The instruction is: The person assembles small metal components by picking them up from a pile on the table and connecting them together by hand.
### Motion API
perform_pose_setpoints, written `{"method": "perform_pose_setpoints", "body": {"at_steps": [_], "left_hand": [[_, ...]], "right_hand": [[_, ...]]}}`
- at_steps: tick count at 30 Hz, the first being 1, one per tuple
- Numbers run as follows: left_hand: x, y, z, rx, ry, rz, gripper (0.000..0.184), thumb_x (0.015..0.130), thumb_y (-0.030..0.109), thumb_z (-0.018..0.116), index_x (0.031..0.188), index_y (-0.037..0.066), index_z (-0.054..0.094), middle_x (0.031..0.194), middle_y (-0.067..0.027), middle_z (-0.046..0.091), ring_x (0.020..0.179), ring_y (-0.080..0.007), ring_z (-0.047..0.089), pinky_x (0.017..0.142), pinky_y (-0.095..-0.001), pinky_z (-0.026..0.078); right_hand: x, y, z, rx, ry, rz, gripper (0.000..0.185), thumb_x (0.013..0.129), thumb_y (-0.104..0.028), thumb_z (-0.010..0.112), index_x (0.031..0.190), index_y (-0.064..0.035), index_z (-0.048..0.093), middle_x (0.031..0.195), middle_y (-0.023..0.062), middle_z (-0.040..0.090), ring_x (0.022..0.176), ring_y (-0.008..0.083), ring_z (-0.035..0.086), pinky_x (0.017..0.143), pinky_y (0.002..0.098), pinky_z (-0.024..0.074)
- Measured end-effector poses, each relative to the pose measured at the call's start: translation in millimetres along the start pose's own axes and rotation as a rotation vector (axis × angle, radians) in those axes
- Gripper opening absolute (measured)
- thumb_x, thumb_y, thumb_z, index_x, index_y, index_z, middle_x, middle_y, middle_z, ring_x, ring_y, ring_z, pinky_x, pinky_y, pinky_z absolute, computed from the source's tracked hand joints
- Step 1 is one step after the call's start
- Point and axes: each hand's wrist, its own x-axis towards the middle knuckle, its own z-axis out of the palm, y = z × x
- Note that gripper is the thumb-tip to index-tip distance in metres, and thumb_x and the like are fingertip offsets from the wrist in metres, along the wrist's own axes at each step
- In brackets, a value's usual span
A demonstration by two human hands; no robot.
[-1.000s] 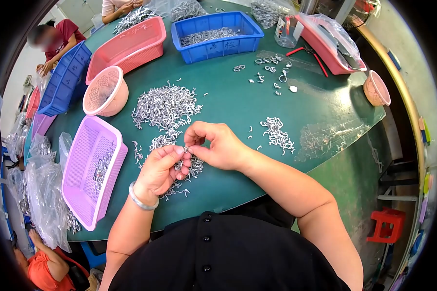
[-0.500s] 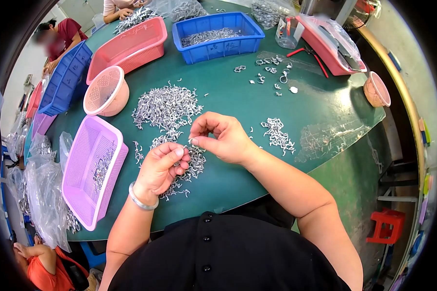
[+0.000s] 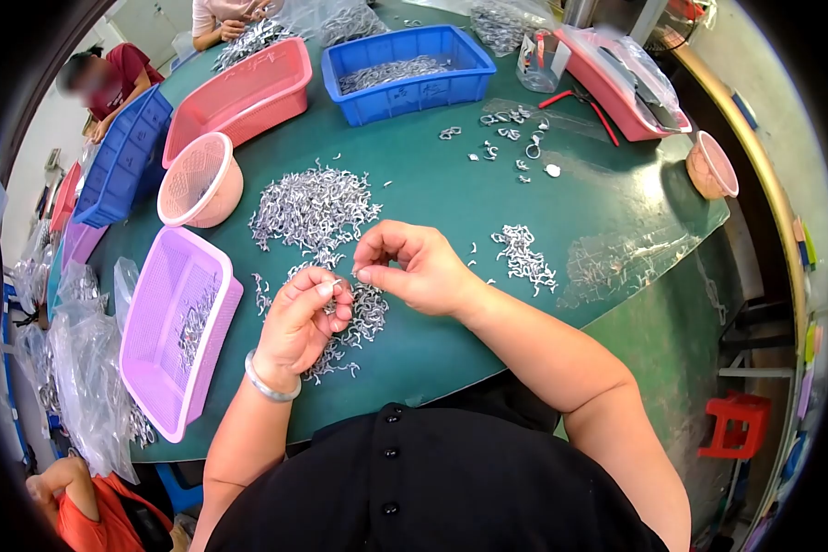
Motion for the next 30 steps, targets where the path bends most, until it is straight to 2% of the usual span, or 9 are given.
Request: {"method": "perform_pose_setpoints", "body": {"at_steps": [6,9,12,15,18,24,27,30], "left_hand": [[2.2,2.1,-3.9,-0.167,-0.026,-0.005,0.004,0.08,0.005,0.049,0.077,0.004,0.047,0.084,-0.0127,0.053,0.07,-0.0171,0.051,0.059,-0.0253,0.045],[2.0,0.5,-7.4,-0.195,-0.024,-0.003,0.002,0.078,0.003,0.048,0.078,0.003,0.047,0.084,-0.0134,0.053,0.07,-0.0178,0.052,0.059,-0.0253,0.045],[2.0,-0.2,-8.7,-0.189,-0.024,0.001,0.002,0.077,0.002,0.048,0.079,0.003,0.047,0.084,-0.0134,0.054,0.07,-0.0179,0.052,0.059,-0.0252,0.045],[2.1,-0.7,-8.3,-0.183,-0.005,-0.013,0.006,0.078,0.001,0.047,0.083,0.002,0.049,0.084,-0.0124,0.054,0.07,-0.0175,0.053,0.059,-0.025,0.045],[1.6,1.1,-3.6,-0.139,0.058,-0.072,0.008,0.08,0.004,0.048,0.087,0.001,0.051,0.083,-0.0108,0.055,0.069,-0.0168,0.053,0.058,-0.0246,0.045],[0.2,-1.8,3.2,-0.021,0.06,-0.094,0.013,0.087,0.014,0.052,0.09,0.002,0.054,0.083,-0.0073,0.057,0.069,-0.0138,0.054,0.058,-0.0225,0.044],[0.7,-4.0,2.4,0.014,0.063,-0.092,0.012,0.087,0.014,0.054,0.09,0.002,0.055,0.082,-0.0062,0.059,0.069,-0.0119,0.054,0.057,-0.0217,0.044],[1.7,-6.0,-0.6,-0.01,0.054,-0.089,0.01,0.086,0.011,0.055,0.09,0.002,0.055,0.081,-0.0061,0.059,0.069,-0.0112,0.054,0.058,-0.0214,0.044]], "right_hand": [[-1.1,0.4,1.1,0.016,-0.011,0.018,0.012,0.078,0.003,0.059,0.087,-0.0017,0.055,0.083,0.0001,0.056,0.078,0.0068,0.053,0.072,0.0225,0.044],[-1.2,2.3,0.1,0.035,-0.024,0.011,0.013,0.078,0.003,0.06,0.09,0.0002,0.055,0.085,0.0053,0.059,0.081,0.0104,0.056,0.072,0.0236,0.0458],[-1.1,1.4,0.6,0.029,-0.028,0.023,0.013,0.078,0.003,0.06,0.089,0.0003,0.055,0.085,0.0055,0.059,0.081,0.0106,0.056,0.073,0.0237,0.0458],[-1.2,0.4,3.2,-0.04,-0.009,-0.004,0.011,0.078,0.002,0.06,0.086,-0.0018,0.055,0.083,0.0002,0.057,0.078,0.007,0.053,0.072,0.0228,0.0441],[-1.2,-0.1,6.7,-0.232,0.023,-0.14,0.011,0.076,0.003,0.061,0.084,-0.0026,0.055,0.082,0.0019,0.058,0.076,0.009,0.054,0.069,0.024,0.0454],[0.1,-6.1,11.4,-0.607,0.008,-0.395,0.018,0.068,0.006,0.062,0.082,-0.0042,0.056,0.081,0.0073,0.059,0.073,0.0213,0.058,0.061,0.029,0.0474],[0.5,-6.1,13.7,-0.659,0.003,-0.45,0.019,0.067,0.006,0.062,0.082,-0.0041,0.056,0.081,0.0073,0.058,0.072,0.0244,0.057,0.06,0.0302,0.0472],[0.8,-5.1,13.1,-0.655,-0.015,-0.453,0.02,0.068,0.005,0.062,0.085,-0.0034,0.056,0.081,0.0074,0.058,0.073,0.0224,0.058,0.061,0.0298,0.0478]]}}
